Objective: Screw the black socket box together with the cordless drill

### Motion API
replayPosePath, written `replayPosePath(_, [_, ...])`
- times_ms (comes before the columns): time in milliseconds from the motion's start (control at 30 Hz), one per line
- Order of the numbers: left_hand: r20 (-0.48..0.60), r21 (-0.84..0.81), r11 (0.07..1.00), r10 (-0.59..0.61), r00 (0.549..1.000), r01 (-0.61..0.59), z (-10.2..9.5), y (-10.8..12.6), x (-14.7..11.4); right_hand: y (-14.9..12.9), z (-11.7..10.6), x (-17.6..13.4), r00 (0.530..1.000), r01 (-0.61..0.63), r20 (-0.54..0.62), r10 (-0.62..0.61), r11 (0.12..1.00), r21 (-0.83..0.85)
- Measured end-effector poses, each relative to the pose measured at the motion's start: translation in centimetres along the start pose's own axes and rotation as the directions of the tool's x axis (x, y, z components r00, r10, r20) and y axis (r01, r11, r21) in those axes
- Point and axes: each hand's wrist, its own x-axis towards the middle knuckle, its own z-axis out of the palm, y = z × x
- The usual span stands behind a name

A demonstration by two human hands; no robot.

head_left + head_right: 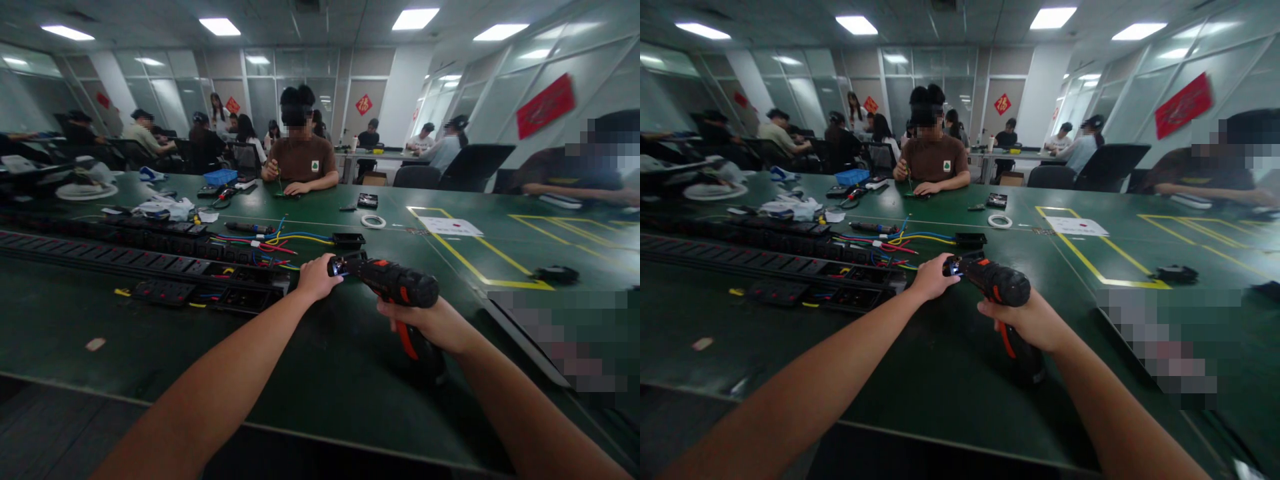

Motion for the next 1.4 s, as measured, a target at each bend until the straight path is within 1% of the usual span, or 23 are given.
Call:
replayPosePath(400, [-0.014, -0.020, 1.000, 0.011, 1.000, -0.012, -0.1, -0.1, 0.0, 0.3, -0.1, 0.1, 1.000, -0.006, 0.019, 0.006, 1.000, 0.006])
replayPosePath(600, [-0.014, -0.013, 1.000, 0.003, 1.000, -0.003, -0.1, 0.0, 0.0, 0.9, -0.4, 0.4, 1.000, -0.019, 0.003, 0.018, 0.996, 0.083])
replayPosePath(733, [-0.026, 0.000, 1.000, 0.005, 1.000, -0.005, 0.1, -0.1, 0.1, 0.7, -0.2, 0.4, 1.000, -0.015, 0.010, 0.013, 0.993, 0.119])
replayPosePath(900, [-0.019, 0.006, 1.000, 0.005, 1.000, -0.005, 0.0, 0.0, 0.0, 0.6, 0.1, 0.3, 0.999, -0.045, 0.020, 0.042, 0.987, 0.156])
replayPosePath(1033, [-0.012, 0.001, 1.000, 0.007, 1.000, -0.007, -0.2, 0.0, -0.1, 1.0, -0.3, 0.5, 0.999, -0.034, 0.012, 0.032, 0.981, 0.192])
replayPosePath(1233, [0.003, -0.004, 1.000, -0.008, 1.000, 0.008, -0.3, 0.1, -0.1, 1.4, -1.6, 0.6, 0.993, -0.112, 0.061, 0.099, 0.959, 0.259])
replayPosePath(1400, [-0.014, -0.024, 1.000, -0.014, 1.000, 0.014, -0.4, 0.2, -0.2, 0.7, -1.6, 0.1, 0.984, -0.165, 0.113, 0.138, 0.943, 0.288])
